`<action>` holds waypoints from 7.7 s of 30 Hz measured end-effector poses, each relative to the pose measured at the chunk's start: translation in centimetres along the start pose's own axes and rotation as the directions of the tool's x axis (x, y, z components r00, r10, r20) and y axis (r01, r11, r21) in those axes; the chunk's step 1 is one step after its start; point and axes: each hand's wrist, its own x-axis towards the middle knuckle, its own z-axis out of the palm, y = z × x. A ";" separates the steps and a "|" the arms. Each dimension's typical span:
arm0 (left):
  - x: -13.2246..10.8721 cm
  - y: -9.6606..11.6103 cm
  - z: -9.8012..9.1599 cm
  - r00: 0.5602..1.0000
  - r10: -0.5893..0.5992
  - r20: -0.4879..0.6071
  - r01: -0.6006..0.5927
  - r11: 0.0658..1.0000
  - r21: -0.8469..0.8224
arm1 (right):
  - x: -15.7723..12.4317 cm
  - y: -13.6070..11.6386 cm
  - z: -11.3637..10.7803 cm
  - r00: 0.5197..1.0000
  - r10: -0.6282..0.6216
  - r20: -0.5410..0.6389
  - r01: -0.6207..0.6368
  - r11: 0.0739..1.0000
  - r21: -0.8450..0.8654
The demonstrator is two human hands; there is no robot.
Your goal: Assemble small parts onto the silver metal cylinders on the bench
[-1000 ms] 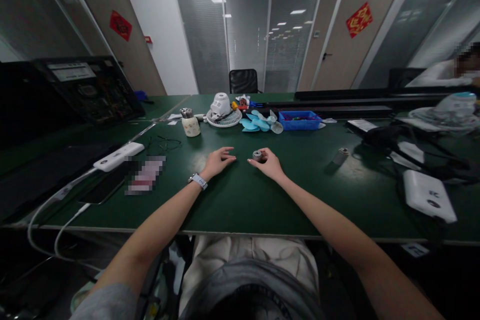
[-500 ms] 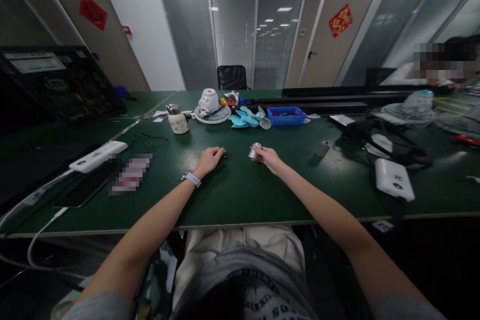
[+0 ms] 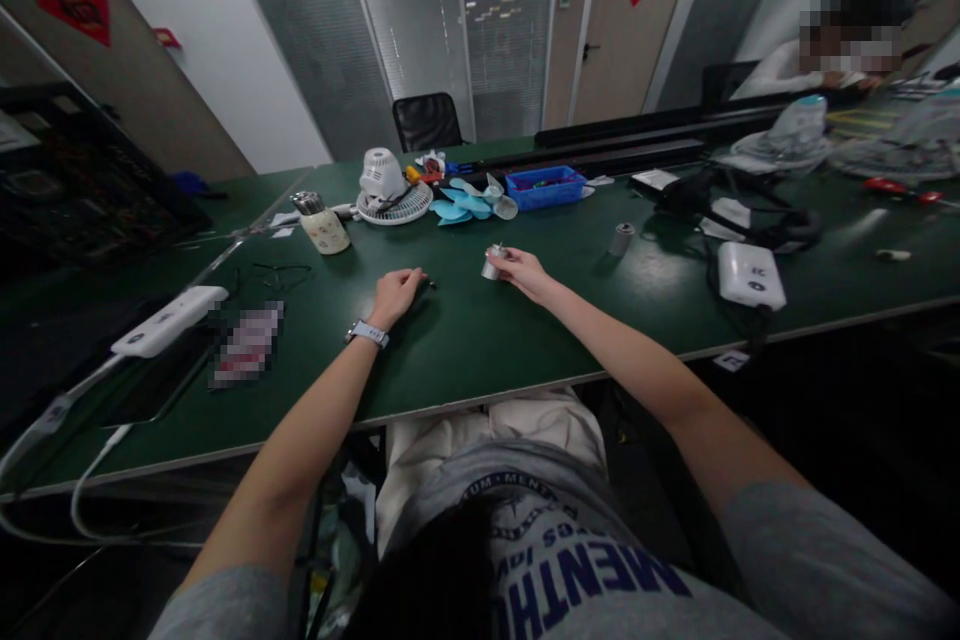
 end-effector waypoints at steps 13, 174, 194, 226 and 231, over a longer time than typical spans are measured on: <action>-0.2 0.1 -0.5 1.000 0.008 0.016 -0.008 1.000 -0.029 | 1.2 -1.8 -12.0 0.690 -0.488 -0.535 -0.112 0.658 -0.745; -0.1 -1.8 0.0 0.982 0.013 -0.189 -0.028 0.997 -0.073 | 1.1 2.7 2.2 0.965 -0.261 0.000 0.226 0.836 -0.500; -0.3 -1.4 -0.3 0.970 -0.078 -0.229 0.039 0.985 -0.168 | -1.6 -2.5 2.5 0.941 0.334 0.051 -0.313 0.806 0.503; -0.2 -1.5 0.0 0.971 -0.066 -0.228 0.043 0.994 -0.105 | -0.2 0.1 2.9 0.975 0.221 -0.013 -0.215 0.959 0.186; -0.3 -1.5 0.0 0.971 -0.063 -0.231 0.045 0.996 -0.083 | 0.7 2.1 2.4 0.974 -0.197 -0.108 0.173 0.964 -0.204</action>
